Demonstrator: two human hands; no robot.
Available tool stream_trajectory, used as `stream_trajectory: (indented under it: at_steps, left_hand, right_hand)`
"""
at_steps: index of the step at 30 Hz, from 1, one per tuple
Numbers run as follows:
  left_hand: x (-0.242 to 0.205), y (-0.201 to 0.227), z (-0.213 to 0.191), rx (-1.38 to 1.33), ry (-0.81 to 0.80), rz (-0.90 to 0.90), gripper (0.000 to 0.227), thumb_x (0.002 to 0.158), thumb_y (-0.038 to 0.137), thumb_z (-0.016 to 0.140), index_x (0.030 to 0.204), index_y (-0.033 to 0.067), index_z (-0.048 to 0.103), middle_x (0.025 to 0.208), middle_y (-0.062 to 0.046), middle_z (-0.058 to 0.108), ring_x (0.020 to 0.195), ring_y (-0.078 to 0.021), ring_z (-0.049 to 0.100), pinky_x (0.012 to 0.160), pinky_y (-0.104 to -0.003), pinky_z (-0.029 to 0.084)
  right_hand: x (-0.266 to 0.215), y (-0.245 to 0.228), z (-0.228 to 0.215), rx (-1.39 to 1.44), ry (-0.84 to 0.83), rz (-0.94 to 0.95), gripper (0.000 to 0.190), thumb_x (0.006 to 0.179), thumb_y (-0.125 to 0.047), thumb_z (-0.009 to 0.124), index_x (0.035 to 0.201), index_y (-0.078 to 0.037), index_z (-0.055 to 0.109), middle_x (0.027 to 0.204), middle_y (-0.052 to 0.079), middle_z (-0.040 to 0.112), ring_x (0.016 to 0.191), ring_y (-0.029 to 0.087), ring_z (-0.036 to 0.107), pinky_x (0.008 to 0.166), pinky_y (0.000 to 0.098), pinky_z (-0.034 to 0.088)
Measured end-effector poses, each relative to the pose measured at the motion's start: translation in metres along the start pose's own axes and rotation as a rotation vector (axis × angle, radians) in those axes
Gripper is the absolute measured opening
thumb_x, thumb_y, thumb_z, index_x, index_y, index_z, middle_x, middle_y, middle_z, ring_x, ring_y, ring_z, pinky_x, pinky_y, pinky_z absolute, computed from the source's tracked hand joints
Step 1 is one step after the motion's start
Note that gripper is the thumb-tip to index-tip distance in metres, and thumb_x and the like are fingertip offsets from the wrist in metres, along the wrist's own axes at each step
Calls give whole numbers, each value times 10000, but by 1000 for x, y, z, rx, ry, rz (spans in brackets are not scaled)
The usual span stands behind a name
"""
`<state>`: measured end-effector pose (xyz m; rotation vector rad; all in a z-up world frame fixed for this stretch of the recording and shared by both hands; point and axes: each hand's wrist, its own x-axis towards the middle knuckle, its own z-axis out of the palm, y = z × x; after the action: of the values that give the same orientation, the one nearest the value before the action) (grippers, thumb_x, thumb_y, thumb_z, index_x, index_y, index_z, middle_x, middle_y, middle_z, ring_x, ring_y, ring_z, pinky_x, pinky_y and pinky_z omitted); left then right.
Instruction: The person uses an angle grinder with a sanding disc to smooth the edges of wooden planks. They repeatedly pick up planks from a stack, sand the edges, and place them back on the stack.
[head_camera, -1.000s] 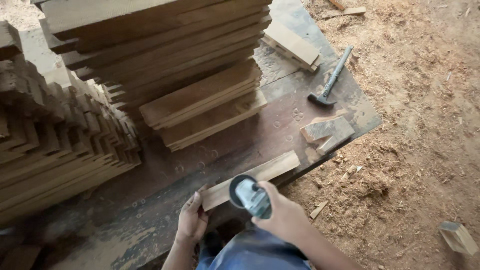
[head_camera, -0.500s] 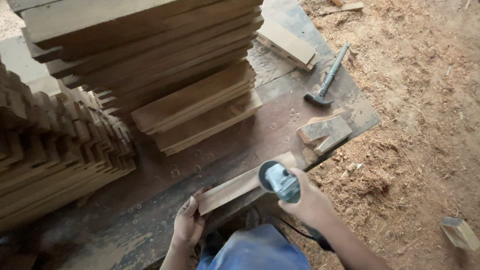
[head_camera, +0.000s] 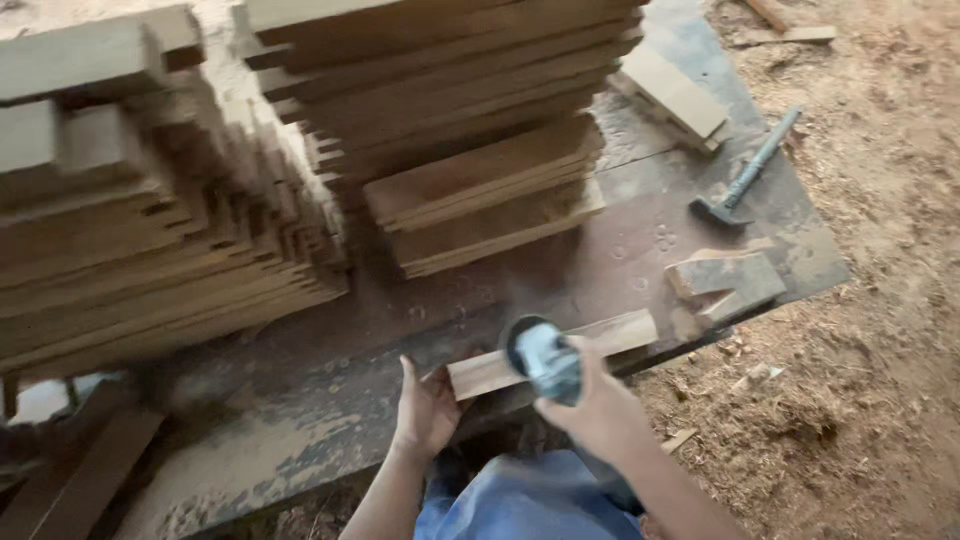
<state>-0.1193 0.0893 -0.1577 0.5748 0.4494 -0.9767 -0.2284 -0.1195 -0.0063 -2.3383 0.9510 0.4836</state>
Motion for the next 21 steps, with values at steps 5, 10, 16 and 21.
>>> stream_trajectory:
  at_steps: [5, 10, 16, 21]
  left_hand:
    - [-8, 4, 8, -64, 41, -13, 1139, 904, 851, 174, 1463, -115, 401, 1417, -251, 546, 1356, -382, 494, 1158, -511, 360]
    - [-7, 2, 3, -24, 33, 0, 1029, 942, 795, 224, 1427, -92, 416, 1383, -216, 598, 1323, -356, 512, 1143, -489, 324]
    - [8, -10, -12, 224, 52, 91, 569, 983, 351, 497, 1400, -34, 539, 1311, -161, 651, 1209, -277, 607, 1068, -442, 448]
    - [31, -29, -34, 357, 161, 209, 443, 939, 98, 656, 1367, -7, 601, 1169, -104, 672, 1021, -202, 647, 898, -377, 544]
  right_hand:
    - [-18, -51, 13, 61, -91, -222, 904, 708, -419, 816, 1461, -277, 337, 1245, 132, 683, 1139, 351, 679, 963, 440, 534]
    - [-22, -31, 5, 76, -86, -254, 897, 715, -397, 814, 1467, -274, 340, 1219, 135, 697, 1149, 351, 671, 946, 448, 526]
    - [-12, 25, -26, 80, 98, -47, 938, 712, -435, 821, 1483, -272, 312, 1237, 168, 687, 1156, 386, 660, 956, 466, 532]
    - [7, 68, -56, 160, 109, 201, 960, 704, -420, 835, 1490, -300, 297, 1269, 180, 670, 1190, 376, 664, 1022, 460, 507]
